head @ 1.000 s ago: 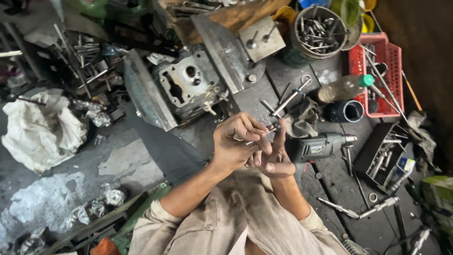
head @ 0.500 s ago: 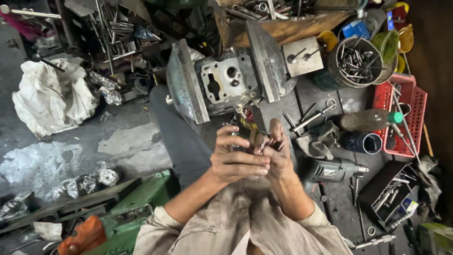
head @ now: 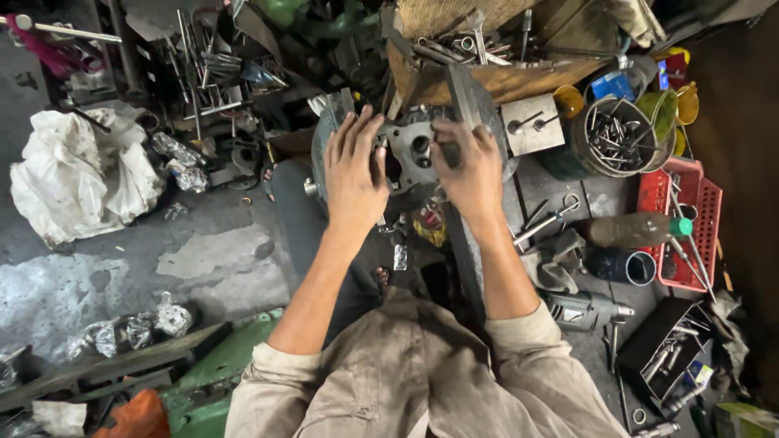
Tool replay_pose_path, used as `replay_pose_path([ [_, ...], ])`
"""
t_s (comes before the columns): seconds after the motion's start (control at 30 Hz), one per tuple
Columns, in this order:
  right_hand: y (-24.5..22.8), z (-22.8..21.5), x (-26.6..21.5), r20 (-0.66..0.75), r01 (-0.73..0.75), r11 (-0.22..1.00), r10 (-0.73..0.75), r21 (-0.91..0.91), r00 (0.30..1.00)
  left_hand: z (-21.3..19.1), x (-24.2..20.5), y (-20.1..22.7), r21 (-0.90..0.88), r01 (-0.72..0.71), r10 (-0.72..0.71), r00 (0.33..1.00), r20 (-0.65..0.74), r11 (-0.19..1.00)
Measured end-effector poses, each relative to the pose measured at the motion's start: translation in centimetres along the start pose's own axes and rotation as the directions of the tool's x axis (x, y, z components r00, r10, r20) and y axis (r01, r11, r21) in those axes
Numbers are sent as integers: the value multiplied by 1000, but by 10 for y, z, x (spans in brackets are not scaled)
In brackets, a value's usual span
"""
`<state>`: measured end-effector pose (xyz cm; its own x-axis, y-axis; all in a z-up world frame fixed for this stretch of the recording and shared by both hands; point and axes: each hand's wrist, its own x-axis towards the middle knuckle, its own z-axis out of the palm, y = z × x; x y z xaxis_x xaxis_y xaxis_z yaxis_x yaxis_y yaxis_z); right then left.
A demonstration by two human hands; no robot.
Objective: The person uses a power drill to work on a metal engine part clamped in a vise, then removes the part and wipes it with a cloth. The person also handles a small metal component and places it into the engine part.
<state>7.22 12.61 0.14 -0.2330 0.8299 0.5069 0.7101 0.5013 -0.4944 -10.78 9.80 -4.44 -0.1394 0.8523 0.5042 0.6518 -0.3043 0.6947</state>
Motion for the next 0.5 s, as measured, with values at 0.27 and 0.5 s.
replay_pose_path([
  [0.27,10,7,-4,92,-5,993,16,-114,996,1,-5,-7,-65,25,-25,1000,6,998],
  [0.5,2,1,-7,81,90,980,-77,-178,994,2,-6,-10,-84,-10,7,999,-37,996],
])
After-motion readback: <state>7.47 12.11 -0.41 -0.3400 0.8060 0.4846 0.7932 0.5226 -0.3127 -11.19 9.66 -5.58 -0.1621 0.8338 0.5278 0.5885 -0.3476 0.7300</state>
